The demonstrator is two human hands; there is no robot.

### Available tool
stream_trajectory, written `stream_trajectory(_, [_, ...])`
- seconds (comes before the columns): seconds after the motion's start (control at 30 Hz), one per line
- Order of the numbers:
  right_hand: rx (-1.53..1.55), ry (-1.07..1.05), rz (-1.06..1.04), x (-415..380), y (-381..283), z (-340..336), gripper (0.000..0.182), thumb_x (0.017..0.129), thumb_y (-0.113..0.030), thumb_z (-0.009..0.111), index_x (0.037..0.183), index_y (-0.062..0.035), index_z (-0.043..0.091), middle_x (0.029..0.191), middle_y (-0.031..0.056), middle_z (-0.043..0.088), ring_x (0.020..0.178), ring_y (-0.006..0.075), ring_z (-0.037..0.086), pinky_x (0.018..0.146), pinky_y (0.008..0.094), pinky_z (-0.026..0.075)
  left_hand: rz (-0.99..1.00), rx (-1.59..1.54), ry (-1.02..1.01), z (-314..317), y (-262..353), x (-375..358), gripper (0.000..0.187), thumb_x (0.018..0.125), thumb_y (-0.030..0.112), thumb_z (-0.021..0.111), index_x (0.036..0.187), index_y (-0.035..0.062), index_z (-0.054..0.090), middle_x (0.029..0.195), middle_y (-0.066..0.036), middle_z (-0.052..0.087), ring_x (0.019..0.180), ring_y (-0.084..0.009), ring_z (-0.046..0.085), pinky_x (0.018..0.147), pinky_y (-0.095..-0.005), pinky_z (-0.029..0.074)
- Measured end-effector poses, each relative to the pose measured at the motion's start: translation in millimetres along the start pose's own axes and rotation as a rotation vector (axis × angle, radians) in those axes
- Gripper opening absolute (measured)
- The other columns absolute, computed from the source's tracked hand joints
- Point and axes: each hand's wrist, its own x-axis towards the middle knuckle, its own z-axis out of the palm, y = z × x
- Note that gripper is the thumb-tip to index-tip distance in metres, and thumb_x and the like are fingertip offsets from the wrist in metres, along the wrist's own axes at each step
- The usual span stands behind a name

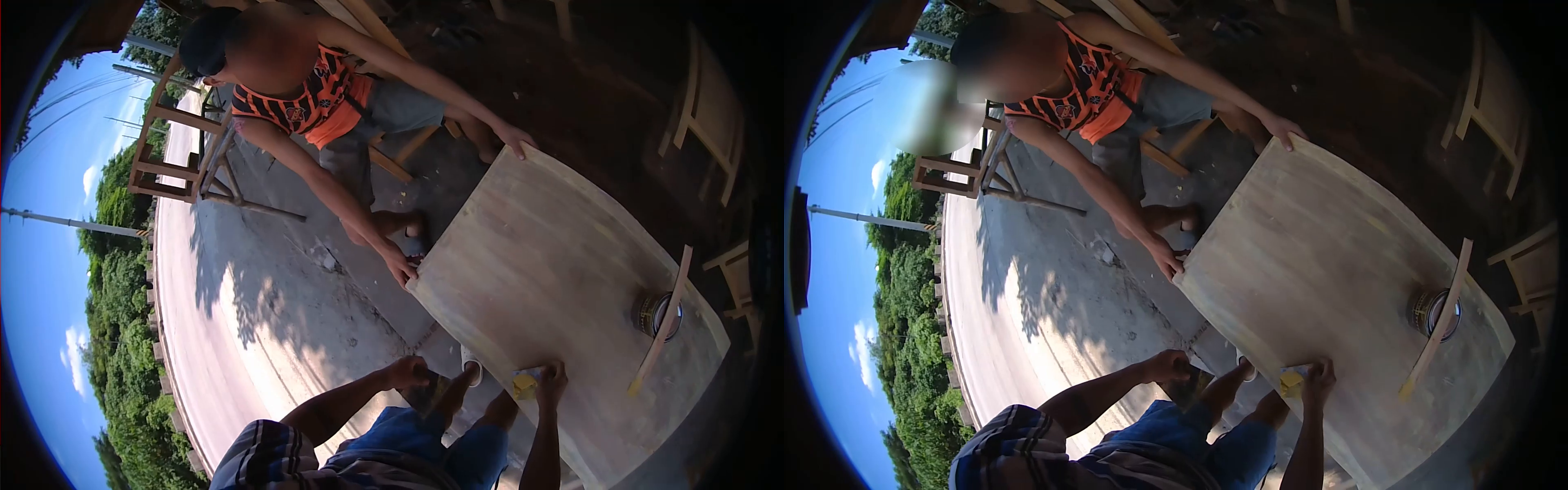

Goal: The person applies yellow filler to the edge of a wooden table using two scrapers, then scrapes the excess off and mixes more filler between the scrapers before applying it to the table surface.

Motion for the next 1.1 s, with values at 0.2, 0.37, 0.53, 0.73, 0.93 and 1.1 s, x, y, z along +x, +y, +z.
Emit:
stream_trajectory(0.2, [-0.098,0.285,-0.284,2,-42,-16,0.029,0.078,0.000,0.057,0.106,0.0007,0.050,0.110,0.0215,0.052,0.102,0.0385,0.052,0.083,0.0459,0.044,0.099,-0.034,0.046,-17,15,1,0.031,0.077,0.018,0.073,0.098,0.0014,0.057,0.074,-0.005,0.061,0.056,-0.0121,0.056,0.044,-0.0283,0.045])
stream_trajectory(0.37, [-0.086,0.465,-0.364,7,-134,-89,0.037,0.071,0.005,0.065,0.105,-0.0004,0.052,0.110,0.0195,0.053,0.103,0.0380,0.052,0.086,0.0434,0.045,0.054,-0.113,0.037,-21,7,11,0.022,0.074,0.008,0.072,0.090,0.0010,0.058,0.073,-0.004,0.059,0.059,-0.0100,0.054,0.049,-0.0251,0.045])
stream_trajectory(0.53, [-0.265,0.861,-0.360,75,-137,-154,0.048,0.072,-0.005,0.073,0.113,-0.0007,0.048,0.115,0.0203,0.050,0.108,0.0376,0.049,0.089,0.0443,0.042,0.069,-0.147,0.030,-20,7,6,0.024,0.073,0.008,0.073,0.091,0.0004,0.059,0.078,-0.005,0.060,0.072,-0.0109,0.055,0.064,-0.0273,0.047])
stream_trajectory(0.73, [-0.704,0.722,0.194,172,-85,-185,0.088,0.064,-0.043,0.081,0.125,0.0011,0.036,0.126,0.0233,0.040,0.120,0.0424,0.037,0.097,0.0487,0.037,0.132,0.004,0.092,-28,2,-3,0.030,0.071,0.011,0.077,0.093,0.0002,0.059,0.080,-0.003,0.059,0.075,-0.0106,0.054,0.066,-0.0276,0.046])
stream_trajectory(0.93, [-0.839,0.426,0.106,168,-78,-191,0.087,0.061,-0.042,0.079,0.128,-0.0063,0.037,0.119,0.0216,0.045,0.109,0.0428,0.046,0.091,0.0511,0.042,-0.014,-0.137,0.118,-30,-10,-8,0.028,0.072,0.010,0.075,0.093,0.0001,0.059,0.077,-0.005,0.060,0.072,-0.0108,0.055,0.064,-0.0268,0.047])
stream_trajectory(1.1, [-0.727,0.289,0.083,110,-121,-147,0.086,0.060,-0.036,0.080,0.130,-0.0067,0.039,0.120,0.0202,0.044,0.110,0.0421,0.046,0.091,0.0507,0.041,0.080,-0.120,0.156,-20,-8,-16,0.027,0.073,0.011,0.074,0.091,-0.0001,0.059,0.077,-0.005,0.060,0.071,-0.0108,0.054,0.064,-0.0282,0.046])
